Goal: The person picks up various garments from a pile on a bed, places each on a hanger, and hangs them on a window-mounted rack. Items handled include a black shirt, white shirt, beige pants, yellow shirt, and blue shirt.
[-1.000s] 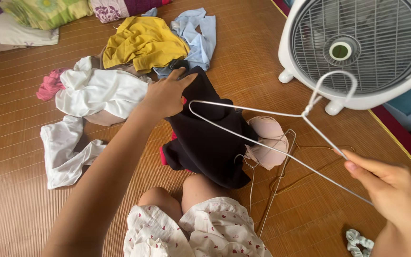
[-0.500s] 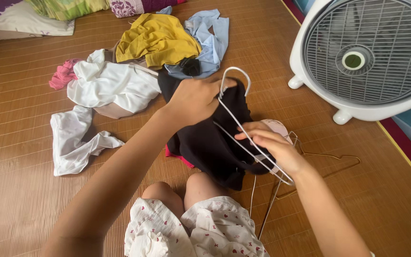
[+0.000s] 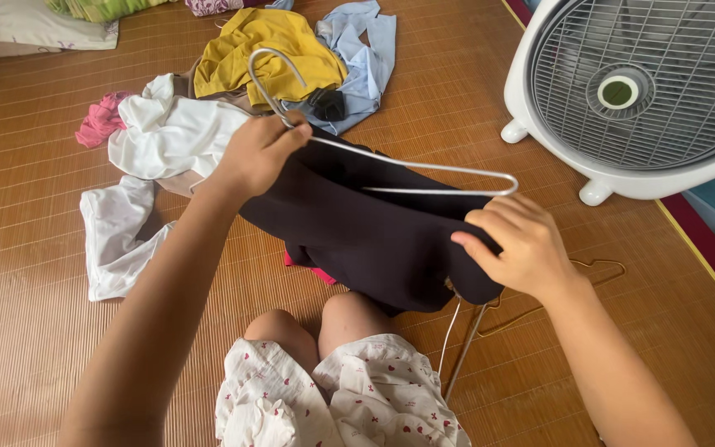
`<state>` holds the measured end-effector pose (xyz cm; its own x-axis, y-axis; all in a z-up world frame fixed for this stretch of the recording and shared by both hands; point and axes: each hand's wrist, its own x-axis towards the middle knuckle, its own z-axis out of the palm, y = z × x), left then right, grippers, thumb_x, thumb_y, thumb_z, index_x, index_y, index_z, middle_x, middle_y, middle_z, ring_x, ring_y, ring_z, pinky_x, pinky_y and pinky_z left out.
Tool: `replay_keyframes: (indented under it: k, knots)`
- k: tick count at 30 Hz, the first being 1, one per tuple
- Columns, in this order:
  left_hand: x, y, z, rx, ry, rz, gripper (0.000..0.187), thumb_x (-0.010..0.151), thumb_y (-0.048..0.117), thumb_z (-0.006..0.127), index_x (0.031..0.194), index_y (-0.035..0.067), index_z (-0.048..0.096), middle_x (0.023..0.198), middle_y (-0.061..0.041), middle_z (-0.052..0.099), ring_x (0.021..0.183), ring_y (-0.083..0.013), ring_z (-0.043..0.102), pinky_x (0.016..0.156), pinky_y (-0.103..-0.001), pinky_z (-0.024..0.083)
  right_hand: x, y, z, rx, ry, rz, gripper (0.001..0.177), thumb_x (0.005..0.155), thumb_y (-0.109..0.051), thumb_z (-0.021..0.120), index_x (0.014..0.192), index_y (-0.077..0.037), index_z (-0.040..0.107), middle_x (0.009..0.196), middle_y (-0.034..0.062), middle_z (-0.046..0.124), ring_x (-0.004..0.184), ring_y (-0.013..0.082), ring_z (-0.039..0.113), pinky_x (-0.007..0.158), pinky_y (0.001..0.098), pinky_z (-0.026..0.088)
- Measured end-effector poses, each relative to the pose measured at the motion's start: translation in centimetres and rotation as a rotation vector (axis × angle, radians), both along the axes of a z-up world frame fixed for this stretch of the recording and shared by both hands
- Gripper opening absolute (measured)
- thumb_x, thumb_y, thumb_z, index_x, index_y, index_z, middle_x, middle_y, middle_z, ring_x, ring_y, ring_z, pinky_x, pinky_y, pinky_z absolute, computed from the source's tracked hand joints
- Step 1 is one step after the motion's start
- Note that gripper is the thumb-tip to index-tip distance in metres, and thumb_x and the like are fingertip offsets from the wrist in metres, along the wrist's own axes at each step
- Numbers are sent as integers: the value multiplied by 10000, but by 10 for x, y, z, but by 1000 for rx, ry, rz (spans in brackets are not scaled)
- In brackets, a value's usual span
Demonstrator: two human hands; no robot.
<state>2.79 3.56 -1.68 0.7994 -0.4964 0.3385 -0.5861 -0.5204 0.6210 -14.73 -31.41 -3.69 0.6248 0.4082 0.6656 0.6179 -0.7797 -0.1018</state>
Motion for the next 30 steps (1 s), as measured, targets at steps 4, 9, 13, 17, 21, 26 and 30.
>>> replay_keyframes:
  k: [4, 9, 13, 17, 21, 26, 30]
  knots:
    - [9, 5, -3, -102, 32, -17, 337, 958, 289, 452, 813, 32, 614, 768, -121, 636, 797, -291, 617, 758, -375, 457, 3, 12, 18, 128, -59, 17, 226, 831, -74, 869, 864, -6, 656, 763, 122, 663, 670, 279, 662, 607, 357, 514]
    - [26, 15, -11, -322, 123, -179, 272, 901, 198, 462, 764, -14, 563, 750, -89, 590, 780, -197, 540, 770, -322, 428, 5, 23, 28, 161, -9, 97, 222, 845, -75, 851, 861, -19, 637, 776, 109, 680, 671, 261, 682, 604, 335, 516]
    - [32, 21, -23, -393, 149, -132, 221, 835, 150, 476, 772, -22, 600, 752, -70, 593, 776, -168, 530, 745, -303, 415, 0, 34, 33, 182, -22, 129, 206, 849, -58, 851, 848, -11, 650, 728, 94, 655, 602, 217, 648, 553, 324, 496]
    - [27, 24, -24, -404, 108, -89, 201, 818, 124, 488, 788, -26, 619, 756, -70, 586, 780, -161, 521, 740, -288, 413, -4, 38, 47, 288, 143, 91, 196, 875, -44, 823, 850, -10, 631, 791, 75, 673, 636, 177, 648, 565, 297, 485]
    - [10, 9, -7, -337, 101, -184, 193, 827, 128, 495, 789, -13, 621, 743, -64, 593, 745, -163, 529, 709, -305, 430, 23, 35, 71, 229, 393, 165, 198, 872, -95, 807, 853, -39, 618, 828, 39, 693, 748, 181, 699, 672, 320, 527]
    - [-19, -40, 6, -67, -10, -200, 218, 858, 193, 578, 854, 4, 685, 758, -110, 652, 719, -230, 635, 695, -360, 493, 64, 82, 75, 110, 522, 328, 168, 875, -131, 790, 958, -71, 657, 947, 68, 716, 903, 229, 703, 786, 366, 539]
    - [-9, -35, -8, -219, 78, -249, 220, 876, 171, 538, 874, -9, 665, 830, -106, 678, 808, -228, 657, 772, -339, 501, 70, 73, 58, 142, 425, 363, 296, 899, -142, 742, 1155, -46, 629, 1154, 158, 609, 1089, 282, 608, 884, 382, 527]
